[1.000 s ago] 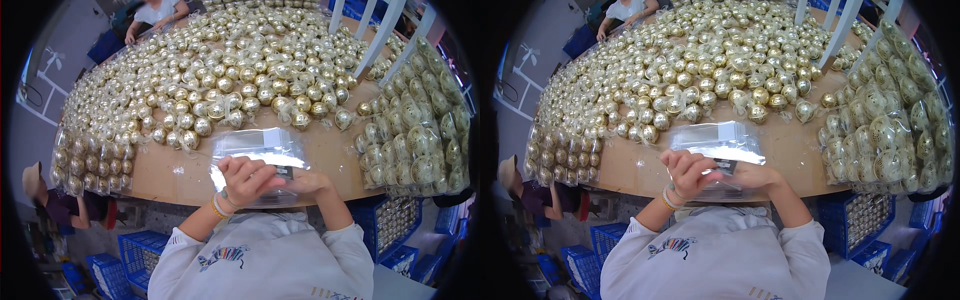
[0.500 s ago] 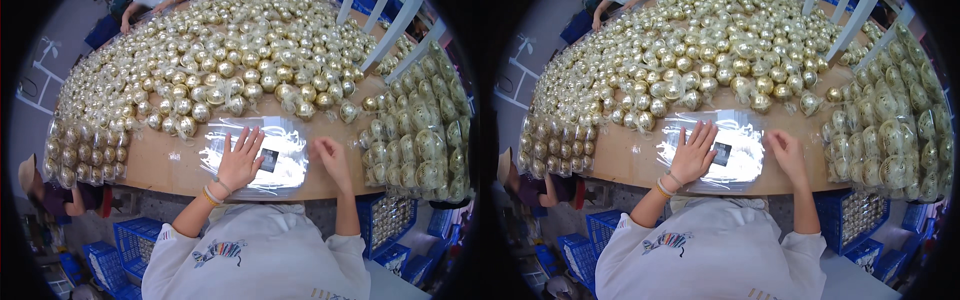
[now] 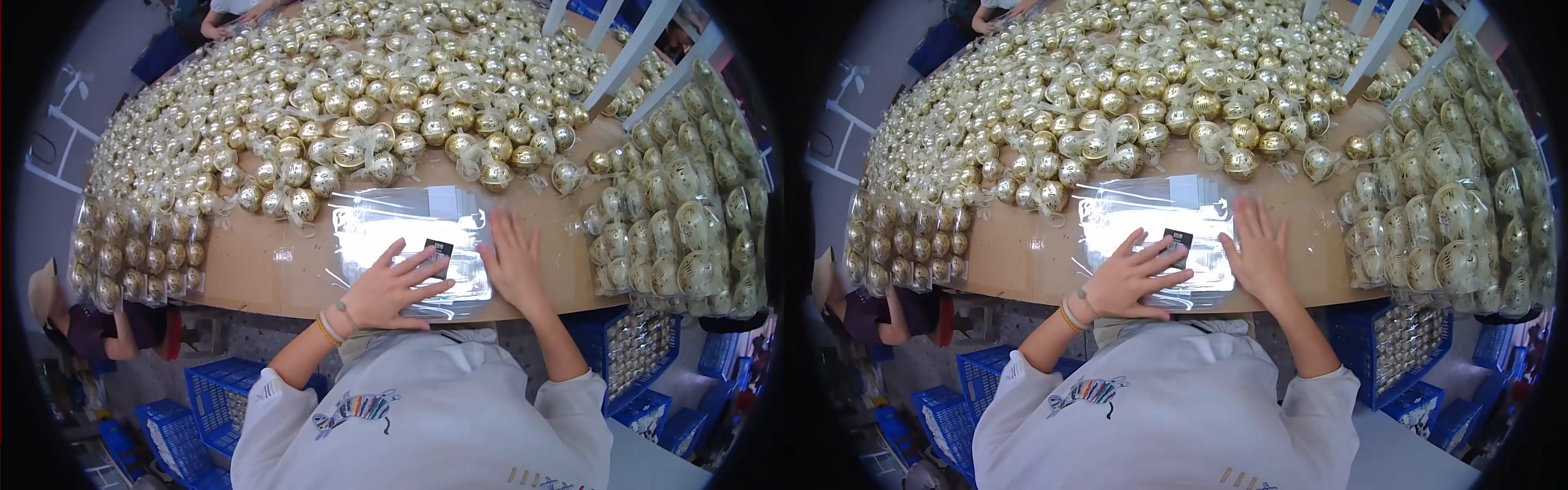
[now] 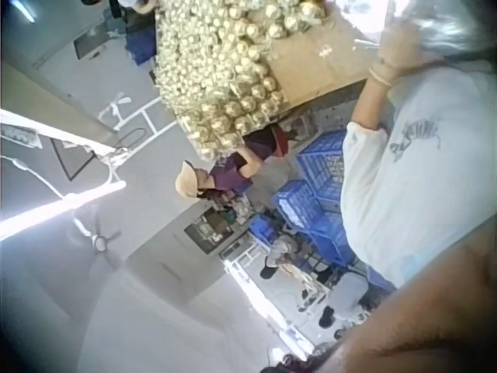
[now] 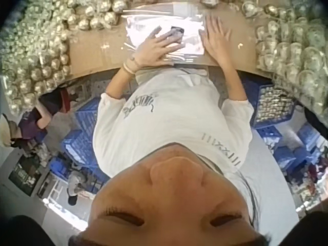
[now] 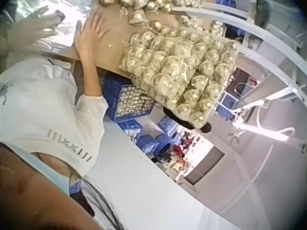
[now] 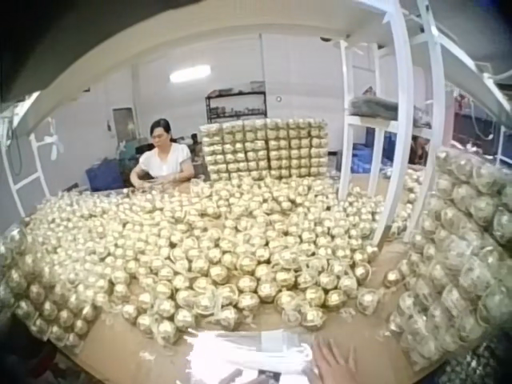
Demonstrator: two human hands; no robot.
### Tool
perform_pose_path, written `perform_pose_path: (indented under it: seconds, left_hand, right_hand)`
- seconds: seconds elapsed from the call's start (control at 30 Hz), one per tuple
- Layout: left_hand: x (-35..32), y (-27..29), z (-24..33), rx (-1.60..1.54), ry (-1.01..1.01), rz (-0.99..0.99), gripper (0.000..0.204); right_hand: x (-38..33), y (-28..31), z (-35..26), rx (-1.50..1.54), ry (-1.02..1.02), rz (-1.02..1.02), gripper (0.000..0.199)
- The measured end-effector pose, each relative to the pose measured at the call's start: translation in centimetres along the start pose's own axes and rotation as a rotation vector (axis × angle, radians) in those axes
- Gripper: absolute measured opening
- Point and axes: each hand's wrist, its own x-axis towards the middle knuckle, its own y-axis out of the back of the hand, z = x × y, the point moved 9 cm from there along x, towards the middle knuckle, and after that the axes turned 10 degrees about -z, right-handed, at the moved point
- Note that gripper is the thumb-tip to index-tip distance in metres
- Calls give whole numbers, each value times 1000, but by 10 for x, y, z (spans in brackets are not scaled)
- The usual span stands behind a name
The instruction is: Packing gold-colored spherical ornaments into clear plastic bags and sealing them.
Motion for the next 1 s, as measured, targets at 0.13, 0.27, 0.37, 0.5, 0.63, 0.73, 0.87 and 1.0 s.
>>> perform_pose_path:
  seconds: [0.13, 0.27, 0.37, 0.5, 0.63, 0.73, 0.87, 1.0]
  left_hand:
    - [-8, 25, 14, 164, -8, 71, 57]
    - [-33, 135, 19, 6, -4, 361, 50]
    - [-40, 158, 2, -426, -32, 520, 56]
    - [-39, 148, -28, -970, -54, 826, 78]
    - [-39, 127, -49, -1088, -98, 1030, 92]
    - [-47, 140, -66, -1294, -205, 1126, 94]
    - [-10, 188, -71, -1002, -59, 552, 81]
    - [-21, 206, -71, -964, 5, 920, 44]
  right_hand:
    - [-15, 54, 6, 425, 19, 520, 68]
    - [-15, 74, -37, 956, 427, 550, 77]
    - [-16, 110, -99, 968, 632, 540, 103]
    - [11, 127, -120, 913, 625, 551, 103]
    - [30, 116, -109, 928, 731, 594, 88]
    - [26, 113, -101, 877, 831, 643, 84]
    - [19, 115, -104, 919, 924, 568, 81]
    - [18, 110, -97, 918, 880, 618, 78]
